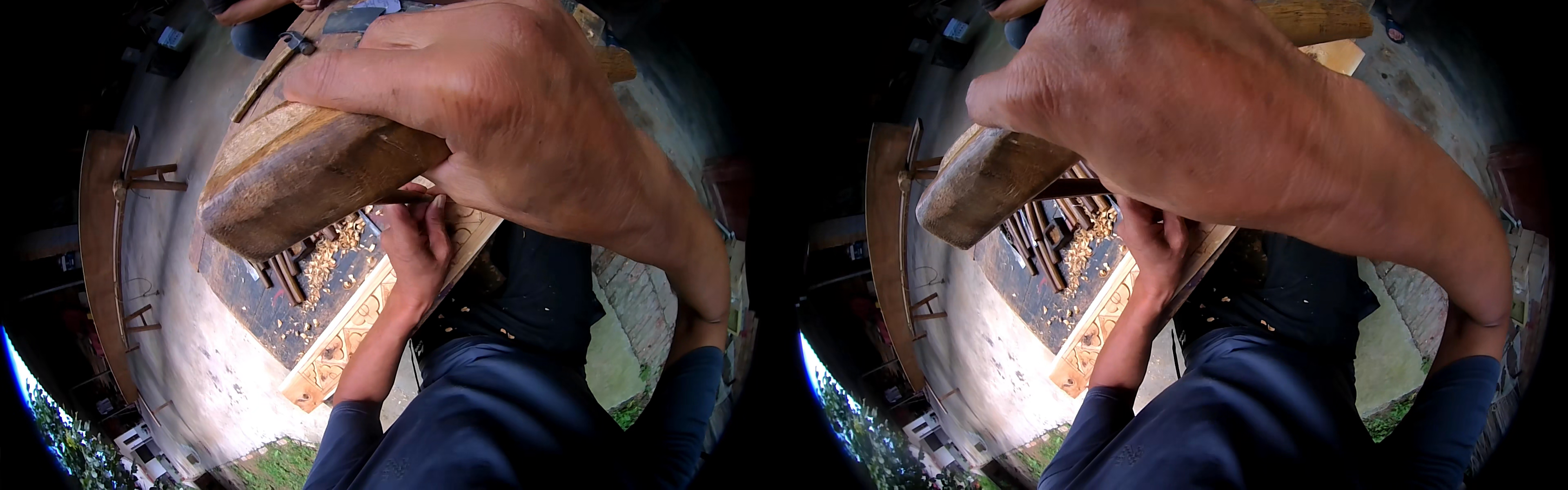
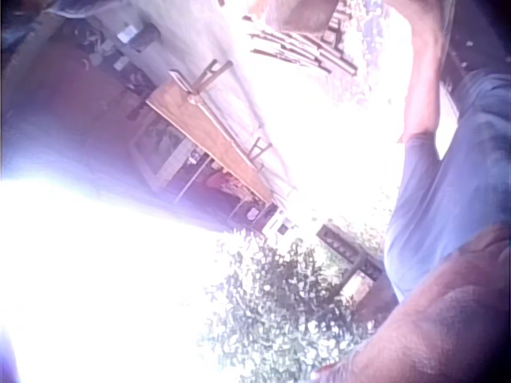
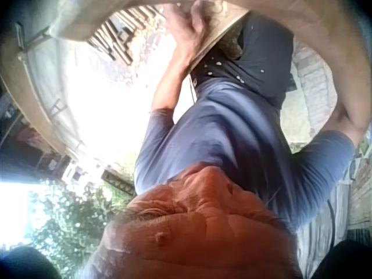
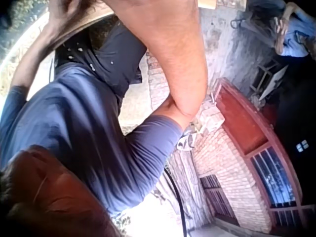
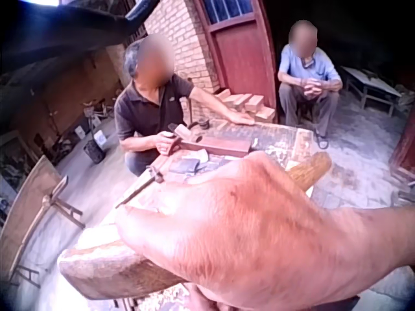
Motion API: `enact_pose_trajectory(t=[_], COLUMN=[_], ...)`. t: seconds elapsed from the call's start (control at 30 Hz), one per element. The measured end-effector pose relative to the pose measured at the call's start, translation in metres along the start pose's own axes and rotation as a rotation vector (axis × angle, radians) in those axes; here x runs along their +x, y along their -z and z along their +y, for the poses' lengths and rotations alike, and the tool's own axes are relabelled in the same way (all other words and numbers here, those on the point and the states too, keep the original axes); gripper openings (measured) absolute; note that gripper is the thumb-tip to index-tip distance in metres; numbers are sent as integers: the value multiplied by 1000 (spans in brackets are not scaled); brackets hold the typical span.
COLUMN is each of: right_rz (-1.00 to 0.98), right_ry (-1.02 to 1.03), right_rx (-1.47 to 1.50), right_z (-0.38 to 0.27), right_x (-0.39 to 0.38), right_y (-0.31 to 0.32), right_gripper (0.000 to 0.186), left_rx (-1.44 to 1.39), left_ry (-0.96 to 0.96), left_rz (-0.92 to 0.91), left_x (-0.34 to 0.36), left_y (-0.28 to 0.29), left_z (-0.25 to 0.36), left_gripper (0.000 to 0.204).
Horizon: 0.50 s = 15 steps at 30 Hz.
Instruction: The person carves a decorative floral pattern into a wooden board using a chisel and a wooden mallet. They repeatedly position the chisel and strike it to remove wood shavings, gradually deepening the design along the board's edge.
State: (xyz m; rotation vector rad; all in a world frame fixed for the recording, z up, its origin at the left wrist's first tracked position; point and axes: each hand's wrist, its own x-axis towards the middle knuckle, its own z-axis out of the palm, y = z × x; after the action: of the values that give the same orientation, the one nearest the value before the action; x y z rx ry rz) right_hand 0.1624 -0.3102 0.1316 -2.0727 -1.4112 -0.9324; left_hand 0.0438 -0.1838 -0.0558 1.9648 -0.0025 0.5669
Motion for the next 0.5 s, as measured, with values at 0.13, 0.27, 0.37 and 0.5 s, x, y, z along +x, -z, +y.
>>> enact_pose_trajectory(t=[0.13, 0.27, 0.37, 0.5], right_rz=[10, 30, 38, 28], right_ry=[-7, -5, 21, 37], right_rx=[-14, -29, -58, -149], right_z=[5, 4, 4, 5], right_x=[-1, -3, 2, 2], right_y=[5, 7, 7, 26], right_gripper=[64, 64, 64, 64], left_rx=[85, 91, 124, 124], left_ry=[-116, -73, -72, -74], left_rz=[-22, -50, -74, -124], left_x=[4, 4, 7, 9], left_y=[-3, -2, 1, -9], left_z=[10, 12, 14, 23], left_gripper=[33, 34, 33, 31])
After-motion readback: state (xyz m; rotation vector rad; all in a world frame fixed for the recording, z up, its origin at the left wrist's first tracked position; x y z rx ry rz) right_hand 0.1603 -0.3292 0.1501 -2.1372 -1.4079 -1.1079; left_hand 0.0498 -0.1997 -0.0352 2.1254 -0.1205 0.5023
